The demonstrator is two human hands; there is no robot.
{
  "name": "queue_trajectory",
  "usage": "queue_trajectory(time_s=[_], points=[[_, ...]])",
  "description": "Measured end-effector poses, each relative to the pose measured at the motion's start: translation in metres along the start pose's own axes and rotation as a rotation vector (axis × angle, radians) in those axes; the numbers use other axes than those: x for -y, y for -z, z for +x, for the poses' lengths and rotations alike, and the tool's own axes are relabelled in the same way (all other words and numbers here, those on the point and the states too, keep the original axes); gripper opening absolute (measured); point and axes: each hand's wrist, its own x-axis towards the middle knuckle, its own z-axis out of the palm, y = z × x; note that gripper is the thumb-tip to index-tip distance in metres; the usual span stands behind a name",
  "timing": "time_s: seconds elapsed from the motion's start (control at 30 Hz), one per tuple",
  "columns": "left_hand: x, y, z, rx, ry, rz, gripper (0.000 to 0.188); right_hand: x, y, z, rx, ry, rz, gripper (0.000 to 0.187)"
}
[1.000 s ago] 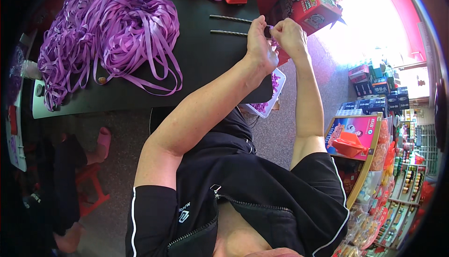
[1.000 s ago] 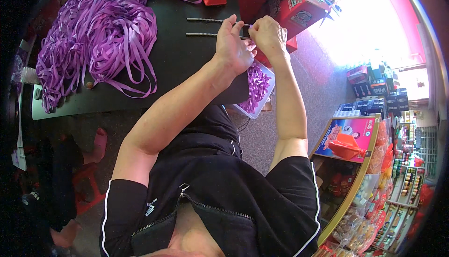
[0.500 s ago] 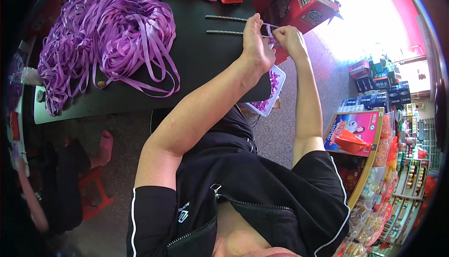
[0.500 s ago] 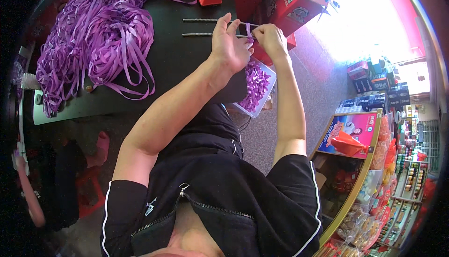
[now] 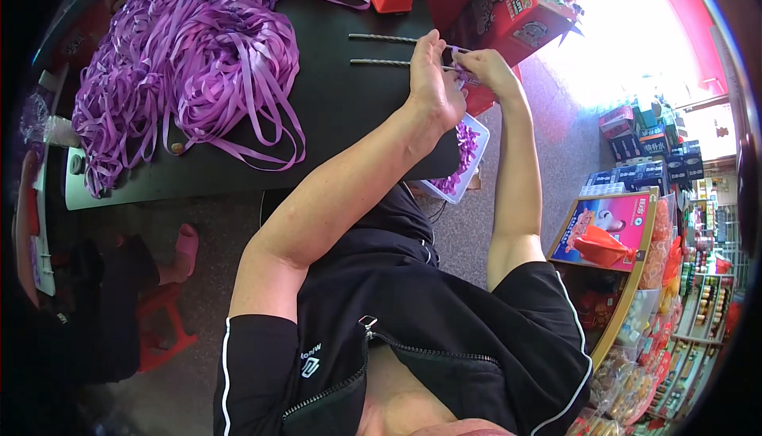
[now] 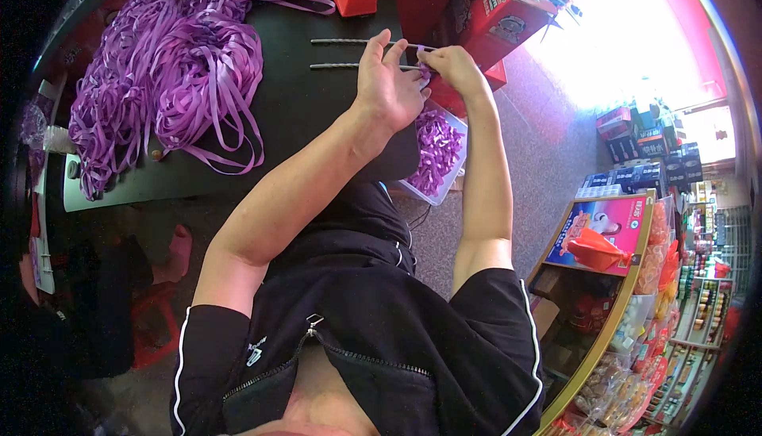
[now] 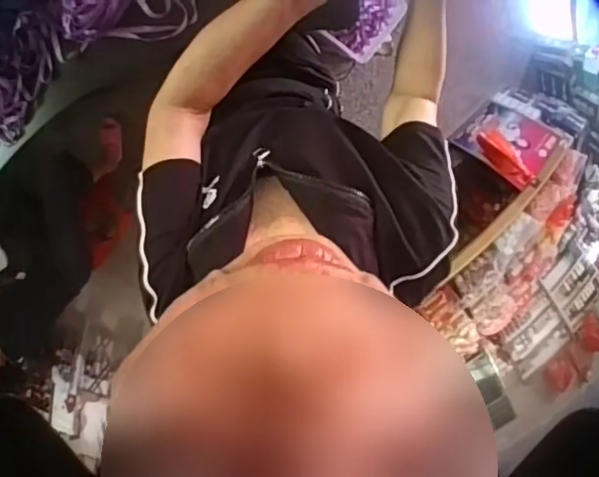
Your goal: The person is preparing and assembling purple lanyards or ribbons using a tape dispenser and alignment rods.
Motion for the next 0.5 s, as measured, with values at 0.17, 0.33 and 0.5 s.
queue_trajectory(time_s=[0.17,0.33,0.5], points=[[-0.009,-0.002,-0.008,-0.089,0.093,-0.015,0.072,0.034,0.008,-0.022,-0.172,-0.042,-0.048,0.041],[-0.007,-0.034,-0.055,-0.073,0.104,0.219,0.046,0.016,0.027,-0.002,-0.231,0.252,0.11,0.028],[-0.028,-0.016,-0.127,0.254,0.011,0.436,0.04,0.004,0.022,0.029,0.46,0.067,0.529,0.028]])
